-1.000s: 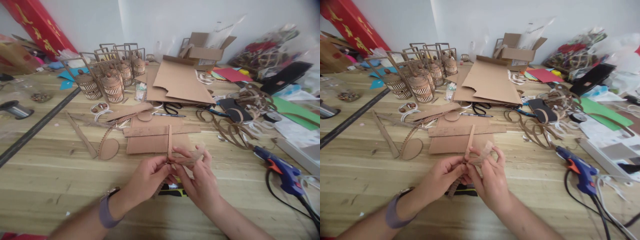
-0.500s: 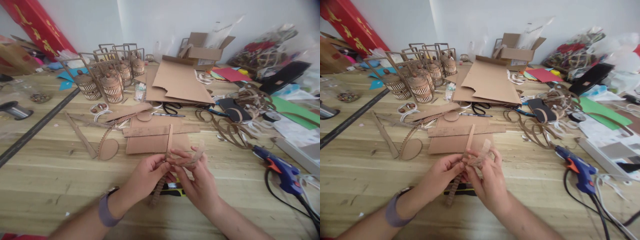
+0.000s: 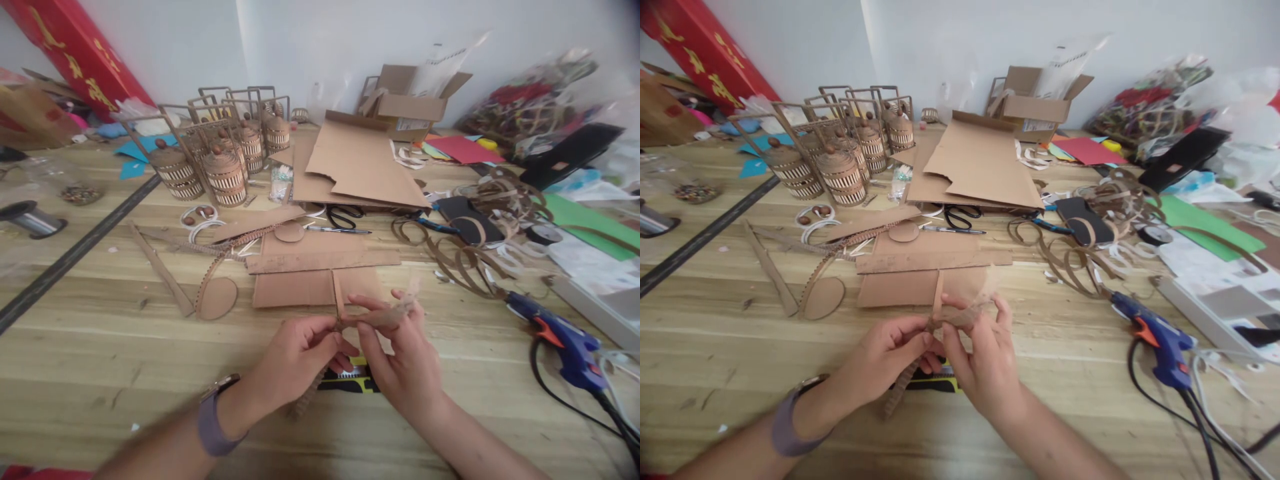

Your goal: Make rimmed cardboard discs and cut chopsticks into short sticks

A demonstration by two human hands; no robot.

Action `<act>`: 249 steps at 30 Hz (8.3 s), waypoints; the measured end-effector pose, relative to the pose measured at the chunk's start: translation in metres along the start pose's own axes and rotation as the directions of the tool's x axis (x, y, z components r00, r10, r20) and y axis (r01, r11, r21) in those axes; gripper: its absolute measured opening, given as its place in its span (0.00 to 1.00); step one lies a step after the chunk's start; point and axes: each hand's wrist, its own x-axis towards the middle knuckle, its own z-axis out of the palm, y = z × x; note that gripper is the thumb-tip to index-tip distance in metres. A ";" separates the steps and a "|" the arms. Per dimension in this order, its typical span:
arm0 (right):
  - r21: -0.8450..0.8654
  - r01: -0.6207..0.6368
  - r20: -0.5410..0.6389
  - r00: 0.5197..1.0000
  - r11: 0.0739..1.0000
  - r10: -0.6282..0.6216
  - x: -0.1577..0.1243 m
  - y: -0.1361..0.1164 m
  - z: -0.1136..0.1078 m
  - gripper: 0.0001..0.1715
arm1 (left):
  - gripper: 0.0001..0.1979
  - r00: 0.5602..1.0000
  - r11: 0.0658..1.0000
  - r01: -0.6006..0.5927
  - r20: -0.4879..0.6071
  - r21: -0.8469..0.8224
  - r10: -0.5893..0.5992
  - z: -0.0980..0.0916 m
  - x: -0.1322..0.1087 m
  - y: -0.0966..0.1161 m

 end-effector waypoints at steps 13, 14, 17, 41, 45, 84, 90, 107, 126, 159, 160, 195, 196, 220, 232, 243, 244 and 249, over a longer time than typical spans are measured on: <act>0.110 0.092 -0.029 0.996 0.990 -0.090 0.002 -0.006 0.004 0.06 | 0.19 0.996 0.993 -0.081 -0.033 -0.089 0.078 -0.003 0.005 -0.004; 0.105 0.088 -0.029 0.996 0.991 -0.085 0.002 -0.006 0.004 0.06 | 0.19 0.996 0.993 -0.083 -0.038 -0.085 0.080 -0.003 0.005 -0.003; 0.097 0.081 -0.027 0.997 0.992 -0.079 0.002 -0.006 0.004 0.07 | 0.19 0.997 0.994 -0.074 -0.038 -0.077 0.071 -0.002 0.005 -0.001; 0.051 0.025 0.039 0.999 0.998 -0.027 0.000 -0.003 0.002 0.06 | 0.16 0.999 0.999 -0.048 -0.023 -0.014 0.047 -0.002 0.002 -0.001; 0.068 -0.032 0.023 0.999 0.997 0.031 0.000 -0.001 0.002 0.06 | 0.17 0.999 1.000 -0.029 -0.023 -0.001 0.029 -0.002 0.002 -0.001; 0.099 0.046 0.003 0.999 0.994 -0.046 -0.002 -0.006 0.008 0.06 | 0.23 0.997 0.987 -0.067 -0.049 -0.148 0.061 -0.001 0.006 -0.003; 0.068 0.086 -0.030 0.996 0.994 -0.084 0.000 -0.009 0.010 0.10 | 0.24 0.996 0.984 -0.083 -0.045 -0.158 0.077 -0.001 0.007 -0.006; 0.087 0.075 0.016 0.997 0.993 -0.076 -0.003 -0.007 0.008 0.10 | 0.25 0.998 0.993 -0.061 -0.035 -0.103 0.058 -0.001 0.008 -0.008; 0.075 0.035 0.028 0.999 0.997 -0.037 -0.001 -0.005 0.006 0.09 | 0.25 0.998 0.998 -0.053 -0.031 -0.041 0.052 -0.001 0.005 -0.006; 0.088 0.081 -0.018 0.997 0.993 -0.080 -0.002 -0.006 0.007 0.11 | 0.28 0.998 0.994 -0.054 -0.027 -0.096 0.052 -0.003 0.006 -0.006; 0.092 0.092 -0.025 0.996 0.992 -0.090 -0.002 -0.007 0.007 0.10 | 0.29 0.998 0.994 -0.050 -0.034 -0.099 0.047 -0.003 0.006 -0.006; 0.062 0.017 0.021 1.000 0.998 -0.018 -0.003 -0.006 0.011 0.10 | 0.24 0.994 0.997 -0.046 -0.098 -0.054 0.041 -0.003 0.007 -0.006; 0.063 0.022 0.020 1.000 0.998 -0.024 -0.003 -0.006 0.011 0.10 | 0.23 0.994 0.998 -0.047 -0.102 -0.051 0.042 -0.003 0.007 -0.006; 0.092 0.023 0.004 1.000 0.996 -0.023 0.000 -0.008 0.008 0.07 | 0.24 0.996 0.997 -0.063 -0.069 -0.039 0.060 -0.003 0.006 -0.003; 0.109 -0.035 0.022 0.999 0.993 0.033 -0.001 -0.007 0.005 0.09 | 0.21 0.996 0.999 -0.043 -0.074 -0.023 0.041 -0.003 0.005 -0.002; 0.093 0.056 0.001 0.998 0.994 -0.057 0.000 -0.008 0.010 0.09 | 0.22 0.993 0.992 -0.057 -0.106 -0.110 0.046 -0.002 0.005 -0.003; 0.087 0.062 0.002 0.998 0.994 -0.062 0.000 -0.008 0.010 0.09 | 0.21 0.993 0.992 -0.058 -0.107 -0.116 0.046 -0.002 0.005 -0.002; 0.065 0.076 -0.008 0.997 0.995 -0.075 -0.001 -0.011 0.010 0.08 | 0.19 0.992 0.989 -0.072 -0.110 -0.127 0.058 0.000 0.006 0.000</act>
